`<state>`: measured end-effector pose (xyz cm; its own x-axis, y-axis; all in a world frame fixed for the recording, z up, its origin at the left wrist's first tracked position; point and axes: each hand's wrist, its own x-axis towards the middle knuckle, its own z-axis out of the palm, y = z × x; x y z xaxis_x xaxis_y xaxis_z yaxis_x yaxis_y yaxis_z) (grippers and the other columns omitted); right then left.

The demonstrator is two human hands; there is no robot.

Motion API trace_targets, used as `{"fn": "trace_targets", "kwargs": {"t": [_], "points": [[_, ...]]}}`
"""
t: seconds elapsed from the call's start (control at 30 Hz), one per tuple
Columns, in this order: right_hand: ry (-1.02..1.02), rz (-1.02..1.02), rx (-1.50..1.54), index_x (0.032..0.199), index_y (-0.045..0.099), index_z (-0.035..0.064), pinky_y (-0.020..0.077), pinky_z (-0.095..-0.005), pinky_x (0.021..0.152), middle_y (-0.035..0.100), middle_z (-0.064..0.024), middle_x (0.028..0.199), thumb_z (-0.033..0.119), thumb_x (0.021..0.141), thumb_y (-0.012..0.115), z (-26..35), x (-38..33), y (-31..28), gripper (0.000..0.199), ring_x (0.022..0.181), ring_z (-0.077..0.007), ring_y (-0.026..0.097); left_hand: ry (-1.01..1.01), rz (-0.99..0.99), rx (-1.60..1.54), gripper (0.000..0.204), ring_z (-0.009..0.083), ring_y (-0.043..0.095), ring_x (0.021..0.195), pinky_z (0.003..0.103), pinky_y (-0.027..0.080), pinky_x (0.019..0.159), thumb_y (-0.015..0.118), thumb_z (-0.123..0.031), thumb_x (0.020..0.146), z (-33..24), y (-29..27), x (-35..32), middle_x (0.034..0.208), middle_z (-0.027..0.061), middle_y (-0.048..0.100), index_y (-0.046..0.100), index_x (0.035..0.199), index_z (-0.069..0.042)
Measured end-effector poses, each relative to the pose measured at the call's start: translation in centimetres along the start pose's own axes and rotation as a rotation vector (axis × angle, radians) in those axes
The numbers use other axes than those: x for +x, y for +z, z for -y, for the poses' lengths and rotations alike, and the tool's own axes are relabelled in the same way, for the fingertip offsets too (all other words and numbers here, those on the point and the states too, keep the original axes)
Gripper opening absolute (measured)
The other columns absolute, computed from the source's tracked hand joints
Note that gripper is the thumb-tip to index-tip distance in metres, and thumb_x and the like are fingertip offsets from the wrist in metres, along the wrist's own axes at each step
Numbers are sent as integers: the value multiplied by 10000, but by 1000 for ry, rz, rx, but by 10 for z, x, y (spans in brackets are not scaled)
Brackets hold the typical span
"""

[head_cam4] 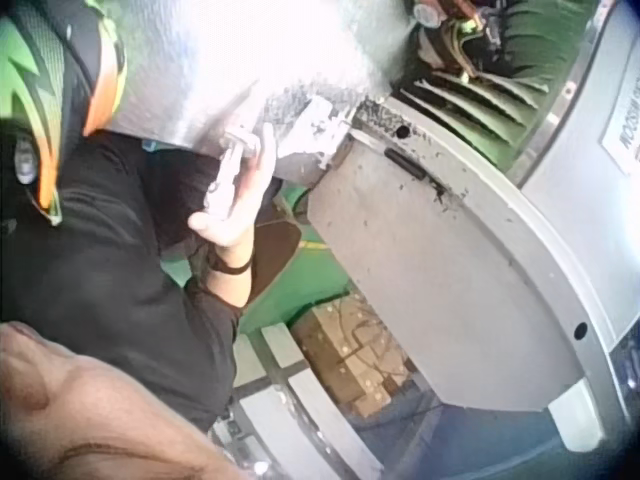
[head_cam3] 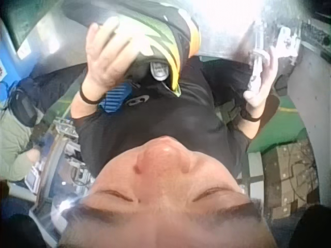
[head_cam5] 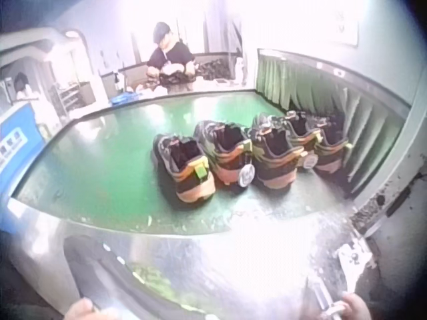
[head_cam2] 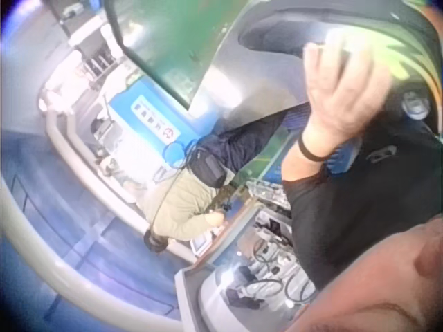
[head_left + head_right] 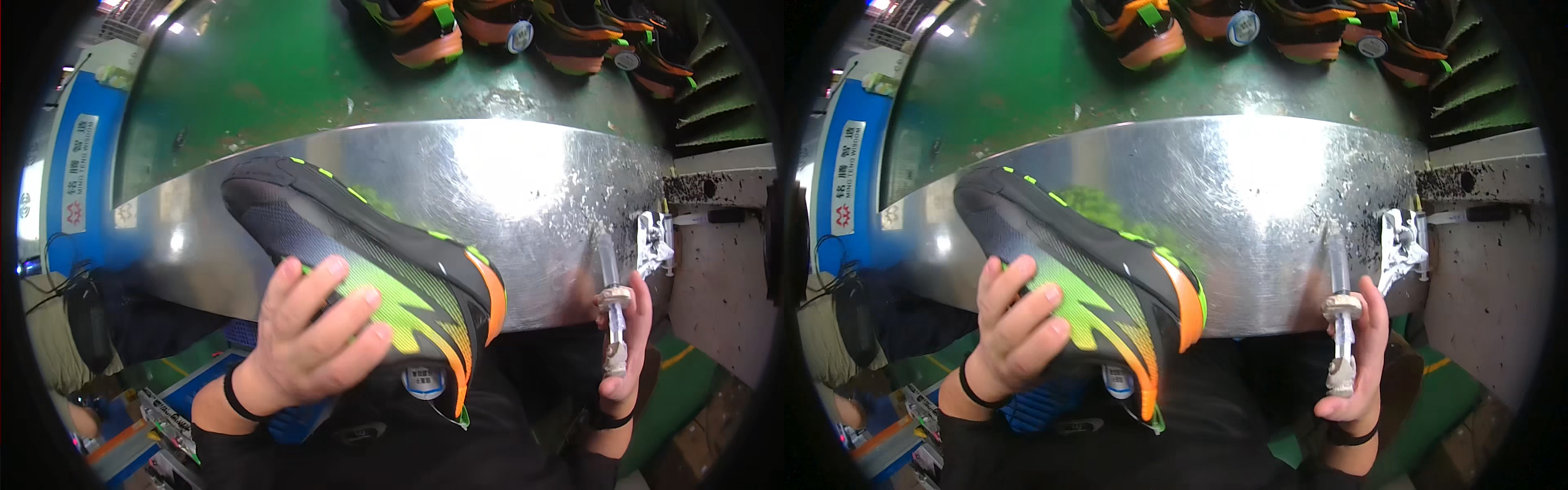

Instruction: Applying glue or sealant to the seams and soles of sports shoes using a large syringe.

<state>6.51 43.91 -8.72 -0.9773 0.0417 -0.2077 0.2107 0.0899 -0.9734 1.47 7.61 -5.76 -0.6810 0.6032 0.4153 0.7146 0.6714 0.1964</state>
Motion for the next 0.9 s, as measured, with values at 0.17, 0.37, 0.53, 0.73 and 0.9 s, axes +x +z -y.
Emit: {"fn": "trace_targets", "kwargs": {"t": [0.17, 0.37, 0.53, 0.73, 0.9], "points": [[197, 42, -3, 1399, 299, -74, 366, -329, 967, 498, -146, 1195, 731, 431, 814, 29, -14, 10, 1360, 1095, -216, 513, -40, -19, -7, 231, 301, 526, 1145, 531, 163, 1149, 591, -177, 835, -6, 10, -17, 1101, -7, 632, 502, 1046, -204], [-106, 348, 404, 1111, 517, 133, 420, -339, 771, 616, -131, 825, 334, 853, 675, 53, 10, 38, 363, 778, -224, 517, -21, -46, -35, 214, 275, 524, 1133, 522, 153, 1152, 577, -195, 828, -2, 17, -8, 1070, -43, 634, 503, 1027, -226], [-73, 613, 515, 1203, 512, 109, 424, -337, 766, 637, -154, 927, 680, 747, 650, 61, 24, 62, 744, 838, -238, 493, -27, -61, -37, 197, 256, 525, 1131, 518, 145, 1153, 579, -207, 824, -4, 13, -16, 1049, -65, 633, 515, 1006, -244], [-132, 626, 498, 1220, 505, 80, 395, -325, 751, 639, -162, 933, 716, 720, 644, 40, 27, 58, 821, 837, -234, 493, -47, -70, -73, 198, 234, 518, 1138, 505, 137, 1153, 585, -234, 820, -6, 15, -16, 1037, -83, 628, 522, 1007, -255], [-32, 612, 488, 1209, 521, 64, 394, -322, 748, 641, -163, 918, 710, 717, 652, 50, 35, 65, 822, 830, -229, 488, -18, -92, -80, 219, 224, 513, 1143, 508, 134, 1152, 591, -244, 821, -3, 16, -12, 1038, -90, 619, 523, 1028, -264]]}}
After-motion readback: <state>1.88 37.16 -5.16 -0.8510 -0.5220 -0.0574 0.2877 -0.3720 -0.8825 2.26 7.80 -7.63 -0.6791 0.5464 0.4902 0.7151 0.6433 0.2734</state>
